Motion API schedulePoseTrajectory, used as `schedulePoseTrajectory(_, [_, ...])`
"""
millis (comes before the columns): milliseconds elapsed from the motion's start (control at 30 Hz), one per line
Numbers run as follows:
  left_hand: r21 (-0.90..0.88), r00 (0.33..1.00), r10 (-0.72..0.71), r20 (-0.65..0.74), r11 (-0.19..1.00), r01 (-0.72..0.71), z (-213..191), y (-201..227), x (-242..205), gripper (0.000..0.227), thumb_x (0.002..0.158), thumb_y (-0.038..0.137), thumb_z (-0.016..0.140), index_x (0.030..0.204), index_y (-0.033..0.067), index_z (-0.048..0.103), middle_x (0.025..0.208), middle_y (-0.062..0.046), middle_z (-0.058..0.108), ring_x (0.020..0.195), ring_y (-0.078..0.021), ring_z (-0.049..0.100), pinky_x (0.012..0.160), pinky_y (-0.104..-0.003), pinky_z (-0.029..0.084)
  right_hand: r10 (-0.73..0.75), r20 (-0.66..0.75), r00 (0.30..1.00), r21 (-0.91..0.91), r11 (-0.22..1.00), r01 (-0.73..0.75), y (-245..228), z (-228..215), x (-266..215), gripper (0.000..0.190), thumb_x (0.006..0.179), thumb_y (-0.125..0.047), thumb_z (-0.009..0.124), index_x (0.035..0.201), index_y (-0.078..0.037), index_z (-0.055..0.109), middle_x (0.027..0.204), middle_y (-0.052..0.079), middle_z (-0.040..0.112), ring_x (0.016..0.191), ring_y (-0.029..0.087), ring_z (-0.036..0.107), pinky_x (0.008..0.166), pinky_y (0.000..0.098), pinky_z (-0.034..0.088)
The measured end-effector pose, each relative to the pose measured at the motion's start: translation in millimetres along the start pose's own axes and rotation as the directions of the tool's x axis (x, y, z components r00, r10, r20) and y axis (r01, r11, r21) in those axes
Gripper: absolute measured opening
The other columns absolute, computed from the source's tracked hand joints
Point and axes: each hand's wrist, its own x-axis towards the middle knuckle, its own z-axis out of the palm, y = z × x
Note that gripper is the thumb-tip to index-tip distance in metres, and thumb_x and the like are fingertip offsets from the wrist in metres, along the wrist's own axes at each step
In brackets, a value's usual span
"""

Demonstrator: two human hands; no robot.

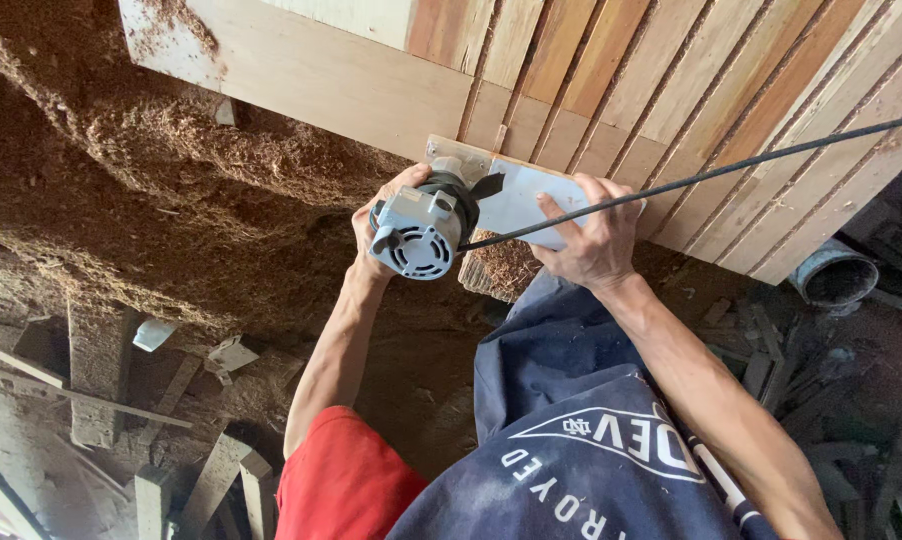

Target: The person uses a handheld electric router to carve grooves into a large wooden board. They guide the tool along the wood surface, creating parallel lines and generating sawdust.

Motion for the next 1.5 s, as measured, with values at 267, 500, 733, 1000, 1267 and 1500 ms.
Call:
schedulePoseTrajectory(267, [-0.021, 1.0, 0.001, 0.006, 1.0, -0.001, -2.5, -4.4, 0.2, 0.053, 0.091, 0.004, 0.08, 0.14, -0.0003, 0.061, 0.142, -0.014, 0.064, 0.129, -0.023, 0.065, 0.114, -0.037, 0.054, 0.014, 0.004, 1.0, 0.006, 1.0, -0.014, -3.7, -0.9, 1.4, 0.069, 0.07, -0.042, 0.097, 0.131, -0.025, 0.069, 0.133, 0.019, 0.052, 0.125, 0.038, 0.048, 0.104, 0.0553, 0.037])
schedulePoseTrajectory(500, [-0.069, 0.997, -0.071, -0.01, 0.995, 0.07, -1.5, -9.6, 2.9, 0.05, 0.092, 0.005, 0.079, 0.139, -0.0012, 0.062, 0.142, -0.015, 0.065, 0.128, -0.023, 0.066, 0.113, -0.036, 0.053, 0.031, 0.027, 0.999, -0.005, 1.0, -0.031, -4.6, -2.9, 4.6, 0.073, 0.07, -0.04, 0.097, 0.135, -0.025, 0.069, 0.134, 0.019, 0.051, 0.124, 0.039, 0.047, 0.105, 0.0562, 0.037])
schedulePoseTrajectory(733, [-0.068, 0.998, 0.026, -0.049, 0.997, -0.029, 3.6, -19.0, 8.6, 0.051, 0.085, 0.004, 0.083, 0.133, 0.0005, 0.066, 0.139, -0.015, 0.066, 0.129, -0.0244, 0.066, 0.115, -0.039, 0.054, -0.041, 0.007, 0.999, -0.12, 0.992, 0.041, -8.0, 33.3, 11.9, 0.067, 0.098, -0.068, 0.068, 0.146, -0.022, 0.058, 0.141, 0.018, 0.044, 0.134, 0.033, 0.042, 0.111, 0.0632, 0.034])
schedulePoseTrajectory(1000, [-0.021, 0.998, 0.042, -0.037, 0.999, -0.043, 5.5, -13.2, 16.3, 0.055, 0.083, 0.006, 0.086, 0.134, 0.0015, 0.065, 0.139, -0.013, 0.066, 0.128, -0.0224, 0.066, 0.113, -0.039, 0.055, -0.123, 0.003, 0.992, -0.075, 0.99, 0.123, -13.2, 43.6, 40.9, 0.056, 0.107, -0.07, 0.048, 0.128, -0.021, 0.066, 0.146, 0.016, 0.042, 0.136, 0.034, 0.039, 0.111, 0.0589, 0.035])
schedulePoseTrajectory(1267, [0.056, 0.984, 0.17, -0.052, 0.984, -0.167, 20.1, -10.8, 40.4, 0.085, 0.068, 0.027, 0.099, 0.138, 0.0048, 0.058, 0.14, -0.012, 0.062, 0.127, -0.0221, 0.065, 0.11, -0.036, 0.055, -0.151, -0.034, 0.988, -0.156, 0.977, 0.144, -5.6, 34.3, 60.5, 0.061, 0.096, -0.06, 0.076, 0.141, -0.022, 0.063, 0.146, 0.014, 0.042, 0.133, 0.034, 0.042, 0.107, 0.0541, 0.039])
schedulePoseTrajectory(1500, [-0.072, 0.987, 0.131, -0.092, 0.988, -0.138, 36.7, 7.4, 58.0, 0.109, 0.06, 0.035, 0.102, 0.146, -0.0025, 0.048, 0.136, -0.016, 0.064, 0.128, -0.0251, 0.064, 0.113, -0.04, 0.052, -0.143, -0.021, 0.989, -0.142, 0.98, 0.139, -1.9, 27.0, 70.4, 0.07, 0.087, -0.064, 0.08, 0.14, -0.023, 0.063, 0.145, 0.013, 0.044, 0.13, 0.033, 0.043, 0.104, 0.0535, 0.039])
